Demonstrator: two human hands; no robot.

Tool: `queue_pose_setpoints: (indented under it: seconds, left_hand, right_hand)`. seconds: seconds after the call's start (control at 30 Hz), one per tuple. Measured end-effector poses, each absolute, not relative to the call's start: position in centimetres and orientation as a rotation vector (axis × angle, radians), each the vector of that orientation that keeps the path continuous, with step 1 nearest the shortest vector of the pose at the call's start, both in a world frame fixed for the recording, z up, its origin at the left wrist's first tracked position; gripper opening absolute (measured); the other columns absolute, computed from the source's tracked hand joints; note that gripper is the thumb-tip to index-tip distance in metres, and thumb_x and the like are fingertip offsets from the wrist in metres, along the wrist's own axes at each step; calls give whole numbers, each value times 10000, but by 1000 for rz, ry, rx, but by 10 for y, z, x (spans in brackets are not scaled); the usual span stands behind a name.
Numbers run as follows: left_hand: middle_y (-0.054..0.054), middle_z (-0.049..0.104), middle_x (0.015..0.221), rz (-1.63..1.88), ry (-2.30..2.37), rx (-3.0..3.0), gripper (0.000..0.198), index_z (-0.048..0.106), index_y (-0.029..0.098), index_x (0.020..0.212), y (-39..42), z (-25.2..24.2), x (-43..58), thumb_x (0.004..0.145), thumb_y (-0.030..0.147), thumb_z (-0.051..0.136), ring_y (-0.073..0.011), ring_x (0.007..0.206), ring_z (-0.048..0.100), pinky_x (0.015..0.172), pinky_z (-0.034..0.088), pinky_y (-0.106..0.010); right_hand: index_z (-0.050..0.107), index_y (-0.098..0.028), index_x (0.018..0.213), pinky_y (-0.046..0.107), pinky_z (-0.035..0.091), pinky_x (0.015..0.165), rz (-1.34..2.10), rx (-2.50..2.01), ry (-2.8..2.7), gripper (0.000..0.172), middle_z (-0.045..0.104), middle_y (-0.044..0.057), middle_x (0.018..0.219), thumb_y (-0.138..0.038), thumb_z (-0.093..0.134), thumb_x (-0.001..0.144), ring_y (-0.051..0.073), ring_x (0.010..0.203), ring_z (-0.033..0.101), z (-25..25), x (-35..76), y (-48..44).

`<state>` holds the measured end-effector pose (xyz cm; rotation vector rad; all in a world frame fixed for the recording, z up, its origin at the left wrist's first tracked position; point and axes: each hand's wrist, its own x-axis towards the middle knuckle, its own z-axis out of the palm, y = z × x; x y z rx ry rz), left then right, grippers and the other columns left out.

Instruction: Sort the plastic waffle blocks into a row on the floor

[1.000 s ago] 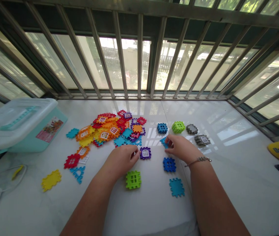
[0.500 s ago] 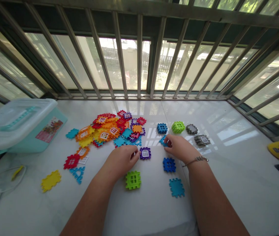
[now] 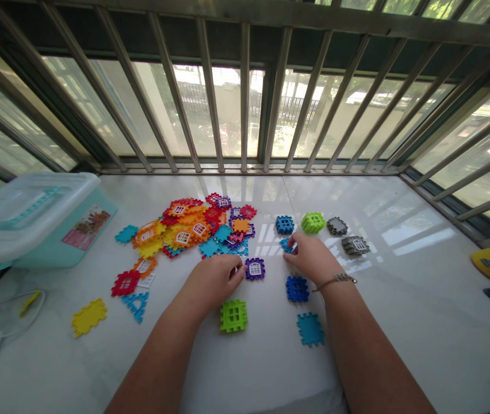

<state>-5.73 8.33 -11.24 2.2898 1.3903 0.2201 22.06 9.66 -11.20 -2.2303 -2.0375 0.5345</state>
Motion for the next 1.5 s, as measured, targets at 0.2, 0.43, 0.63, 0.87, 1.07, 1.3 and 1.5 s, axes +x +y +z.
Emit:
queue_pose_setpoints:
  seconds: [0.2, 0.43, 0.63, 0.87, 1.07, 1.3, 1.5]
  left_hand:
    - [-34, 730, 848, 213, 1386, 2295, 258, 685, 238, 871, 84, -114, -58, 1052, 354, 542, -199, 799, 646, 690, 356, -291]
    - [-32, 723, 832, 207, 1393, 2296, 262, 675, 238, 853, 84, -113, -59, 1048, 348, 539, -197, 778, 635, 680, 351, -296]
    - [-35, 727, 840, 209, 1391, 2288, 263, 683, 237, 867, 82, -113, -58, 1050, 354, 535, -198, 780, 637, 678, 349, -298]
    - [-28, 728, 850, 221, 1377, 2309, 248, 682, 238, 882, 85, -116, -59, 1050, 348, 535, -199, 796, 639, 690, 347, -304]
    - [-34, 721, 841, 204, 1391, 2297, 270, 673, 234, 864, 84, -113, -58, 1052, 357, 525, -199, 789, 635, 677, 336, -308]
    - [-31, 724, 842, 214, 1390, 2297, 251, 671, 236, 873, 83, -112, -59, 1049, 350, 535, -203, 786, 633, 675, 328, -310]
    - [-29, 721, 840, 208, 1397, 2298, 257, 672, 233, 869, 83, -112, -59, 1050, 352, 534, -196, 782, 626, 673, 323, -308]
  right_hand:
    - [676, -220, 1001, 279, 395, 682, 555, -2215, -2031, 166, 759, 60, 908, -298, 772, 890, 211, 826, 690, -113, 220, 98]
    - [668, -243, 1025, 289, 415, 655, 735, -2130, -2120, 295, 760, 27, 922, -420, 843, 866, 201, 796, 688, -88, 234, 80]
    - [680, -247, 1085, 296, 443, 711, 523, -2072, -2168, 263, 734, 47, 1009, -393, 805, 905, 215, 880, 684, -85, 236, 75]
    - [670, -232, 1315, 386, 476, 1085, 438, -1962, -2293, 492, 632, 115, 1373, -252, 861, 862, 308, 1270, 622, -105, 233, 89]
    - [661, -224, 1303, 386, 472, 1126, 450, -1862, -2316, 468, 583, 116, 1465, -197, 835, 870, 293, 1298, 616, -110, 235, 93]
    - [664, -209, 1193, 304, 484, 805, 480, -2021, -2199, 321, 670, 102, 1199, -286, 806, 916, 218, 955, 671, -109, 235, 91]
    - [587, -218, 1120, 275, 366, 654, 628, -2093, -2153, 287, 721, 14, 874, -302, 780, 926, 192, 793, 653, -108, 234, 91]
